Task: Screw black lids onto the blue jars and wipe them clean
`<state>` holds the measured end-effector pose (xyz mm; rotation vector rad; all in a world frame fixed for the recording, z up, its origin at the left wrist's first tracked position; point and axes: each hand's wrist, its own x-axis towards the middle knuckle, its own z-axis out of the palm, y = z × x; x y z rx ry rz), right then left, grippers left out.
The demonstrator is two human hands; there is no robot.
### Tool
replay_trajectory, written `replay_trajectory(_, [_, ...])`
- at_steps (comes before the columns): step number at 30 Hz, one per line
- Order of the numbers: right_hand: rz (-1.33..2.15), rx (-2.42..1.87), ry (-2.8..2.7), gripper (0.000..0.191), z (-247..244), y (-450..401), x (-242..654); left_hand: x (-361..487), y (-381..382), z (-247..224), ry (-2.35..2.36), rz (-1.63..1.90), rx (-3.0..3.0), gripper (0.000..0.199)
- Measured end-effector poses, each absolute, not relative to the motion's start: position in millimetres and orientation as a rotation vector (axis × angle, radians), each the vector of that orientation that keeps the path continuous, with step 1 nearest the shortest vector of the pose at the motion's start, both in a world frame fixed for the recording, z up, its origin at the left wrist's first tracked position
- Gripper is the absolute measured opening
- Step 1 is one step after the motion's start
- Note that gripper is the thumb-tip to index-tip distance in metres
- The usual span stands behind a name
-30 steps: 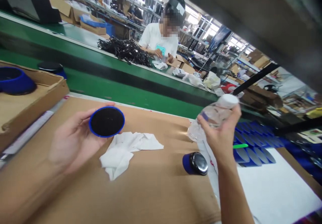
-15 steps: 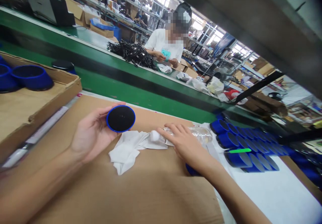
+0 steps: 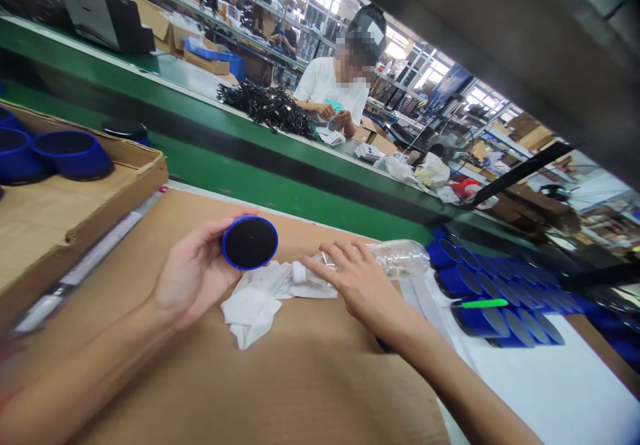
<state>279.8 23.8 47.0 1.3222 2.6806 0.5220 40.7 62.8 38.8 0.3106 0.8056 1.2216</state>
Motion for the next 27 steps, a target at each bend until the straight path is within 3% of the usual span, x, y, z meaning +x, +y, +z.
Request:
replay_trajectory(8, [0.523,1.305,2.705,0.059,48.4,25.0,269.9,39.9,62.3,38.9,0.801,1.233,0.344,0.026])
replay_trajectory(11, [0.507,1.353,2.756,0.068,51.5,24.7,277.1,39.0,61.5,40.4,0.767,1.231,0.383,0.024])
replay_trajectory(13, [0.494,1.452,2.807,0.073,56.9,25.4,290.7,37.1,60.5,39.7,0.754,1.229,0.409,0.023])
replay_trajectory(16, [0.516,1.738,2.910,0.066,65.8,28.5,322.8,33.8,59.8,35.6,0.737,1.220,0.474,0.025])
replay_trajectory(18, [0.585,2.007,2.961,0.072,68.4,30.8,347.5,32.3,59.8,32.7,0.721,1.191,0.550,0.033])
replay_trajectory(23, [0.718,2.527,2.910,0.108,61.6,28.4,394.7,29.0,53.7,40.1,0.808,1.048,0.849,0.087])
replay_trajectory(27, [0.703,2.601,2.894,0.103,61.2,12.8,405.3,20.4,32.1,44.4,0.956,1.078,1.057,0.089])
